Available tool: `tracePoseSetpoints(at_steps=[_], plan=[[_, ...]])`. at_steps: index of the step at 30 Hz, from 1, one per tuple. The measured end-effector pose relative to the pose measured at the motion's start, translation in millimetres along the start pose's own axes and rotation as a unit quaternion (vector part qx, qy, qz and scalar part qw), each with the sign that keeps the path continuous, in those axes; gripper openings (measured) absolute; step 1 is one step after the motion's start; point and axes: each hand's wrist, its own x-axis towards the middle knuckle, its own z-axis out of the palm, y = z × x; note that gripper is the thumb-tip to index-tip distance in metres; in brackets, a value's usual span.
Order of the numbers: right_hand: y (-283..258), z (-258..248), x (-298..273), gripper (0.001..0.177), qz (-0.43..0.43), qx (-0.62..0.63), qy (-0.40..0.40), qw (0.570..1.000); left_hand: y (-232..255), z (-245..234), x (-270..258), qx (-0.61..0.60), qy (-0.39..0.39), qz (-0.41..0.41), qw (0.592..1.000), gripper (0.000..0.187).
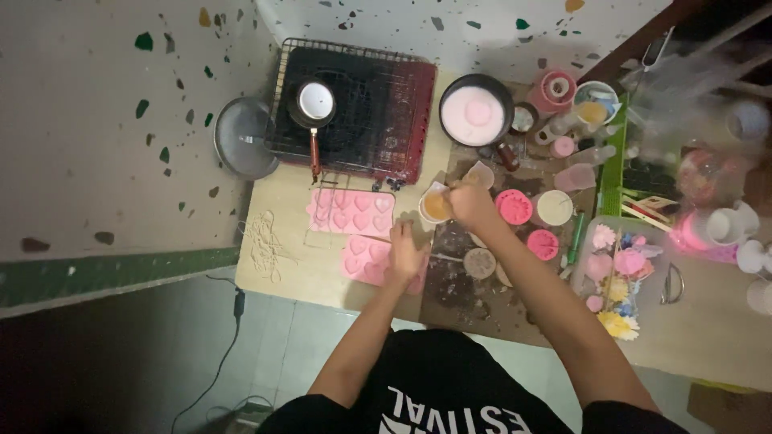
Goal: Prepare wax and fragrance mixtures for candle making.
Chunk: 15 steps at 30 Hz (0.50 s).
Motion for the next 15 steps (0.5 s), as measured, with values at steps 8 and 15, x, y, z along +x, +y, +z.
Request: tracePoseSetpoints(at_steps=[8, 15], plan=[[-3, -10, 6, 0.016, 0.019, 0.015, -0.027, 0.999, 2, 44, 30, -0.009, 0.022, -0.041, 0.999, 0.103], [-8, -19, 3, 0.02, 0.089, 0.07, -0.034, 0.993, 3, 65, 50, -0.005, 0.13, 0.025, 0.991, 0.103]])
